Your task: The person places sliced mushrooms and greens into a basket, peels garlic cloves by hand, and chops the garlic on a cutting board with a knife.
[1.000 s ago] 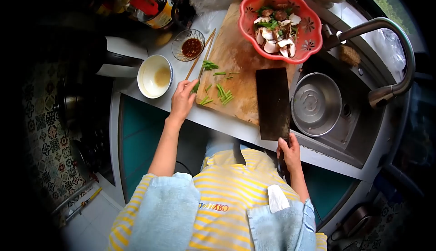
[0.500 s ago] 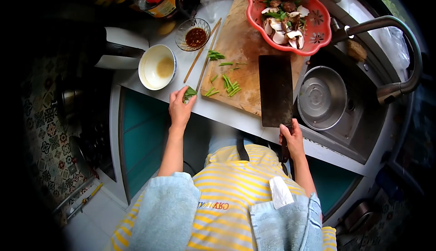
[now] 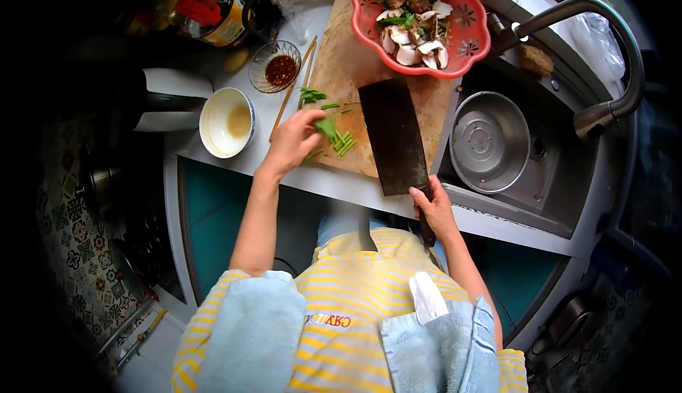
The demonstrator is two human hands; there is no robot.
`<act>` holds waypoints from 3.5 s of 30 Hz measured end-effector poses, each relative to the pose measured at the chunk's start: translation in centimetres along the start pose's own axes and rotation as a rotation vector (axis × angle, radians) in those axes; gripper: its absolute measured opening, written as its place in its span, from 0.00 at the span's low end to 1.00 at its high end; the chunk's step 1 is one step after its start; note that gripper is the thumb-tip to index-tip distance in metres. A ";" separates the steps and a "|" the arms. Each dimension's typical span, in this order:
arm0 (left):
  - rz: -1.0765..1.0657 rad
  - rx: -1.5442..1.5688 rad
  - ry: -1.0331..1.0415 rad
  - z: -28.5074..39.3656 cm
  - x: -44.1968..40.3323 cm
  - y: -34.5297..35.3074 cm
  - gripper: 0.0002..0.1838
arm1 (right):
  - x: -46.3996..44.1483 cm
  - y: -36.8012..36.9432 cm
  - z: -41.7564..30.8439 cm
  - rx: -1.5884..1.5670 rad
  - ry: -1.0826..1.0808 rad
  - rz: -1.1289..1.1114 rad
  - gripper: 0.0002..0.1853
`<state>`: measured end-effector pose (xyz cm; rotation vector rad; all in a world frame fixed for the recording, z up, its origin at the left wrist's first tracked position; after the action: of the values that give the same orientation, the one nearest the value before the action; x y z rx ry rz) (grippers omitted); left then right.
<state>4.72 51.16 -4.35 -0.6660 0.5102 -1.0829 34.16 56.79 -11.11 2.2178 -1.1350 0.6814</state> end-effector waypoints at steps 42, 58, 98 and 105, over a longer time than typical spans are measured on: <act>0.773 0.046 0.217 16.7 -10.1 0.2 0.18 | 5.3 5.0 -14.6 0.112 -0.450 0.139 0.09; 0.247 0.718 0.028 9.9 -24.5 4.5 0.06 | 7.6 -2.5 -18.7 -0.096 -0.501 0.327 0.07; -0.112 0.170 0.085 16.5 -6.1 3.0 0.07 | 5.5 -3.5 -10.2 0.980 -1.444 0.294 0.13; -0.187 -0.437 0.534 30.1 -0.2 16.3 0.15 | 16.3 -35.4 -7.5 0.695 -0.756 0.573 0.07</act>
<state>35.17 63.62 5.14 -0.8149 1.1872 -1.3464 70.78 70.12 -3.68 2.8626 -2.2405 0.4918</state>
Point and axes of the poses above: each hand's wrist, its own x-axis away from the middle knuckle, its own y-axis out of the palm, z = x × y, the point moved 7 cm from there along -x, towards the middle knuckle, and after that the axes turned 12 degrees about -x, right-handed, at the moved point
